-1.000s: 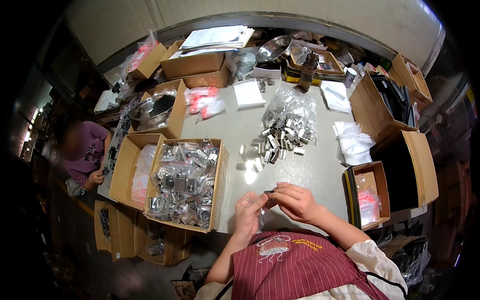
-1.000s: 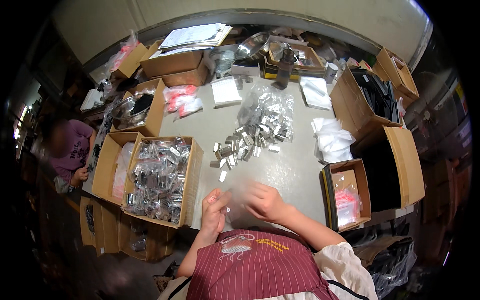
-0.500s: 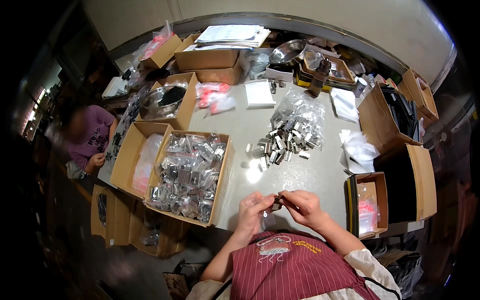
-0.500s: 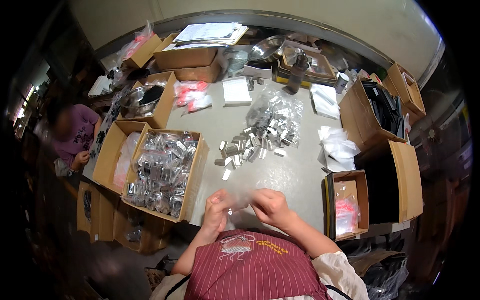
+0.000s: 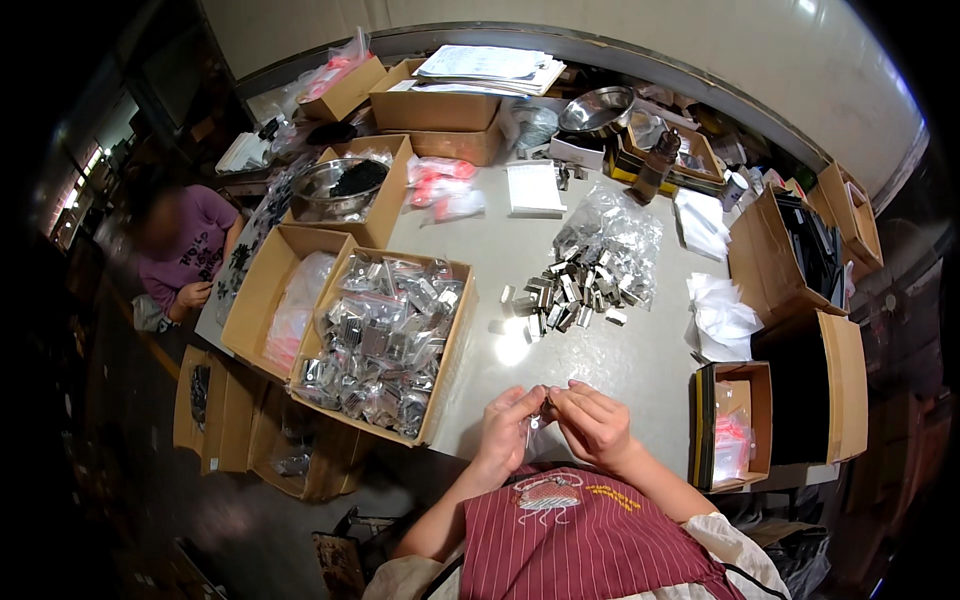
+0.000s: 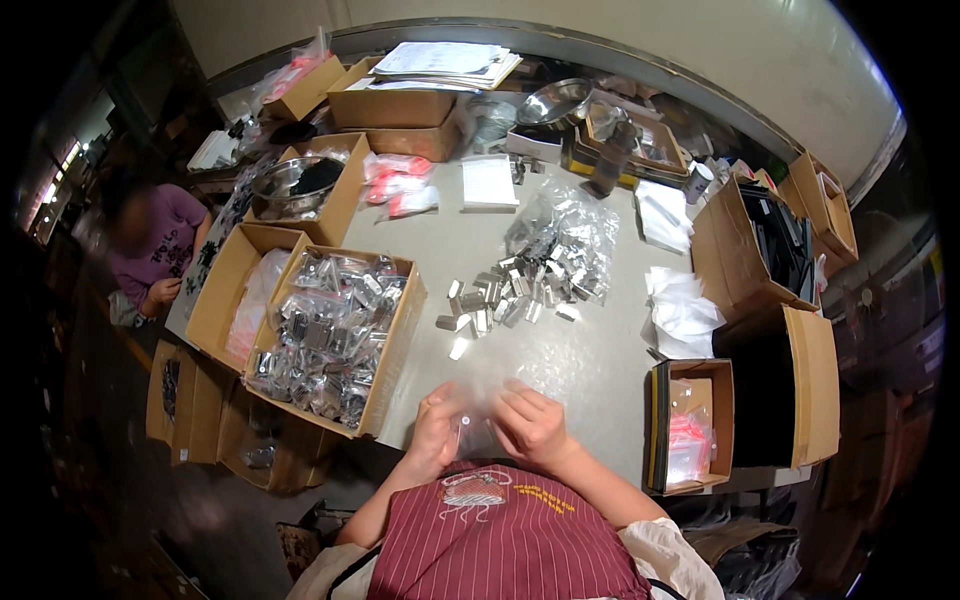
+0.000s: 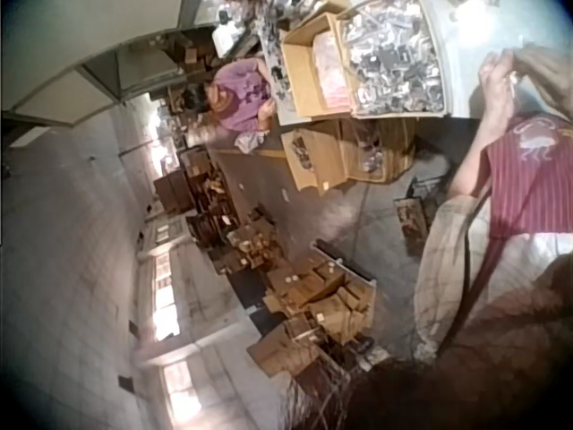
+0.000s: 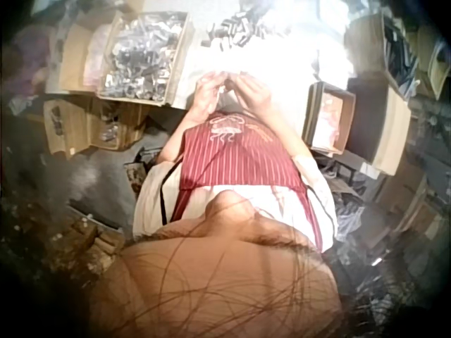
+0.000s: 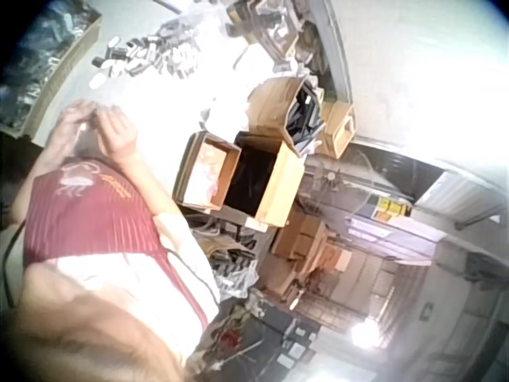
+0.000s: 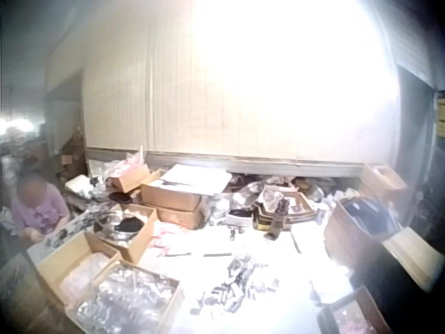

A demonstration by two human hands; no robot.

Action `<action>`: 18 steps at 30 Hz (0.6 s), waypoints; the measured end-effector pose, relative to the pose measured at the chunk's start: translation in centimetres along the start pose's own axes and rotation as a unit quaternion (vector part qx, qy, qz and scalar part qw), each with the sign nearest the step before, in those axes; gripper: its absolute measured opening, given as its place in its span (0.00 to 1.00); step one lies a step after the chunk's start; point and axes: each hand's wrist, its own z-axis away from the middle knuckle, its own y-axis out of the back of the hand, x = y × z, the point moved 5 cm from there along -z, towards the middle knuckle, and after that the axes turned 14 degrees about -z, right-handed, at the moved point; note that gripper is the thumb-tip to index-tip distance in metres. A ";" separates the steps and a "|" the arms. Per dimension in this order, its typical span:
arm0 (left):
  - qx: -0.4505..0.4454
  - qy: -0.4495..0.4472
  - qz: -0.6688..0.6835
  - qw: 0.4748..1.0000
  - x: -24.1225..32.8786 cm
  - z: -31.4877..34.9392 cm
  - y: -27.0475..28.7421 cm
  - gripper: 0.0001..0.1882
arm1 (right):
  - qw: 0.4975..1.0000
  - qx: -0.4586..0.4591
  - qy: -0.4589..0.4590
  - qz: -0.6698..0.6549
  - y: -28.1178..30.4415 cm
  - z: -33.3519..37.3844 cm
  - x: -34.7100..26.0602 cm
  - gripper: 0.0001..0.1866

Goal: The person picks small metallic rectangular parts from a pile on the table, places each into a small clear plastic bag, and sets the bagged part into a cardboard box. The person repeats this one-at-a-time handling throughout the clip.

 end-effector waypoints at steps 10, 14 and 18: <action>-0.017 -0.019 -0.025 0.999 0.2 -0.2 0.9 0.08 | 0.981 0.017 -0.143 -0.131 -0.1 0.1 0.7 0.11; 0.012 -0.019 -0.013 1.000 0.1 0.1 0.3 0.10 | 0.982 0.034 -0.128 -0.138 -0.4 -0.1 1.0 0.09; 0.022 -0.012 -0.019 1.000 -0.1 -0.2 0.7 0.11 | 0.983 0.023 -0.138 -0.117 -0.8 0.0 1.6 0.07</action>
